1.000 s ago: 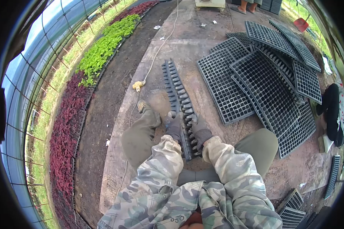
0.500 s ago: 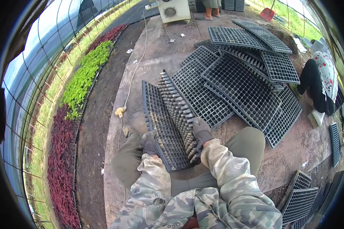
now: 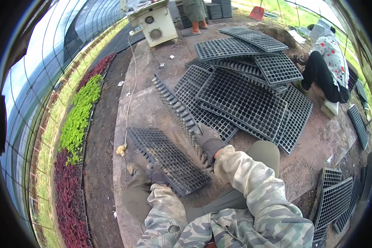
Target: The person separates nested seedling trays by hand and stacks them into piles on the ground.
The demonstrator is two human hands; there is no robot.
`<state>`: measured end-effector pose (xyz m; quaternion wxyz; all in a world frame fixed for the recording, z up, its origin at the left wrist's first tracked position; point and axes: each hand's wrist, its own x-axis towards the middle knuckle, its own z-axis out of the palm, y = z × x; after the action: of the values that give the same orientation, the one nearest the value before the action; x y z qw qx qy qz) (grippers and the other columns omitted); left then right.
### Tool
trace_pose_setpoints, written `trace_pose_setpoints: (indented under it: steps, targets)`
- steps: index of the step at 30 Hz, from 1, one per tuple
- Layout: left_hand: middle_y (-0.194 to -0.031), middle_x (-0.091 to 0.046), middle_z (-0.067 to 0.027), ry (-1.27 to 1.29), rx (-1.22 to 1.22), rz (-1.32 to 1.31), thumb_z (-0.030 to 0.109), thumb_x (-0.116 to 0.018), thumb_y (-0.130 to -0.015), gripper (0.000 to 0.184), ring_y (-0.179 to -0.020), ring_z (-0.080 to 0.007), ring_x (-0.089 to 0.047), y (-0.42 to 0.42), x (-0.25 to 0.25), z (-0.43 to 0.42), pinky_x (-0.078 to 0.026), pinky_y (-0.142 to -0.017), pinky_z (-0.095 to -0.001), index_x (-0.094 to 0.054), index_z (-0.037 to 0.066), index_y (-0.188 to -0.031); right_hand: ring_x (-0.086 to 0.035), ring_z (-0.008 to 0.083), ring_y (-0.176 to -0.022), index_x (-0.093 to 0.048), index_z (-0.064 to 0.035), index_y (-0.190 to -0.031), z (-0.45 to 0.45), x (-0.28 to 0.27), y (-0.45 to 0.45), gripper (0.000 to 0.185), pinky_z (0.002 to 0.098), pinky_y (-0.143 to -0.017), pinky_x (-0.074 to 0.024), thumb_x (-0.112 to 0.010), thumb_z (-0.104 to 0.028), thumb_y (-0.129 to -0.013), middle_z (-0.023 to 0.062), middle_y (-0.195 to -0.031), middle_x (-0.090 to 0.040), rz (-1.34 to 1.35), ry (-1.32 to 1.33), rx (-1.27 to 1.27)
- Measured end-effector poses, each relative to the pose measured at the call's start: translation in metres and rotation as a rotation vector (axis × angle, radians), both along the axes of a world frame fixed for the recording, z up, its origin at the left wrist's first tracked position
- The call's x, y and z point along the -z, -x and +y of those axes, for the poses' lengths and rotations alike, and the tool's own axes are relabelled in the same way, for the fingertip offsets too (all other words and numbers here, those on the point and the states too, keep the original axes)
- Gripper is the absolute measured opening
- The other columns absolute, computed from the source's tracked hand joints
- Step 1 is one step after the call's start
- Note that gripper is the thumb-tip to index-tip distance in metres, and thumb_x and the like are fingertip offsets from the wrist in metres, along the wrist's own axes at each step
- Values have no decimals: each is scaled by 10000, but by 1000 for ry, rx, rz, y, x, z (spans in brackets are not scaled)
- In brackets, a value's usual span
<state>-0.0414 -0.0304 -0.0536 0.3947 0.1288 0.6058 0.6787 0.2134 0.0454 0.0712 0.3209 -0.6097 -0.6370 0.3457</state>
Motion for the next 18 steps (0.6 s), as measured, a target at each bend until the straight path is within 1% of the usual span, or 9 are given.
trace_pose_setpoints:
  steps: [1,3,4,6,7,9,13,16,18]
  targets:
    - [-841,-576,-86,-1,36,-2,51,-643,-788,200,-678,-167,-556,7,14,5,-467,-566,-316,-512,69,-938,-604,335,-1032,-532,-149,-1244,6,-14,-12,383,417,-885,-462,-496,-334,-911,175,-1074,-640,50,-62,8]
    - [-606,-506,-42,-3,-2,-11,101,-590,-853,115,-421,-201,-497,10,33,18,-447,-367,-359,-476,105,-840,-604,312,-1046,-506,-164,-1287,16,-61,-35,406,396,-920,-455,-500,-319,-912,174,-1092,-635,39,-125,27]
    - [-606,-506,-42,-3,25,-13,101,-590,-853,115,-421,-201,-497,-5,17,18,-447,-367,-359,-476,105,-840,-611,299,-1028,-500,-169,-1291,20,-88,-46,403,398,-905,-466,-502,-308,-913,154,-1073,-629,21,-137,-7]
    - [-600,-491,-41,104,94,-51,100,-593,-854,142,-396,-202,-488,-37,-35,9,-445,-335,-379,-453,119,-845,-629,305,-927,-499,-166,-1268,30,-131,-62,391,409,-828,-504,-502,-351,-924,132,-1027,-604,-274,-336,114]
    - [-600,-491,-41,98,109,-50,100,-593,-854,142,-396,-202,-488,-36,-25,14,-445,-335,-379,-453,119,-845,-631,308,-842,-497,-129,-1299,33,-152,-71,413,388,-776,-512,-489,-342,-946,143,-984,-599,-359,-486,136]
    - [-609,-494,-45,77,89,-23,96,-607,-843,150,-393,-211,-491,-22,9,16,-458,-339,-386,-458,120,-838,-627,287,-807,-511,-145,-1276,55,-178,-92,397,410,-716,-517,-524,-335,-928,120,-923,-596,-599,-761,168]
    - [-662,-536,-25,108,92,76,99,-636,-830,140,-485,-146,-503,-43,-26,13,-436,-423,-312,-498,109,-851,-621,264,-975,-482,-144,-1253,126,-228,-128,377,404,-814,-514,-528,-309,-917,137,-1024,-587,-979,-674,241]
    - [-678,-546,-16,127,108,109,122,-650,-840,133,-527,-117,-488,-40,-25,16,-411,-469,-268,-529,70,-831,-496,274,-1187,-421,-116,-1303,187,-191,-158,525,439,-977,-400,-561,-397,-882,140,-1261,-492,-1012,-778,504]
    - [-684,-561,-22,134,151,196,168,-667,-852,179,-525,-111,-493,-42,-27,14,-421,-480,-257,-557,29,-832,-513,284,-1172,-436,-91,-1290,165,-184,-126,529,427,-969,-416,-549,-410,-883,142,-1264,-511,-834,-420,385]
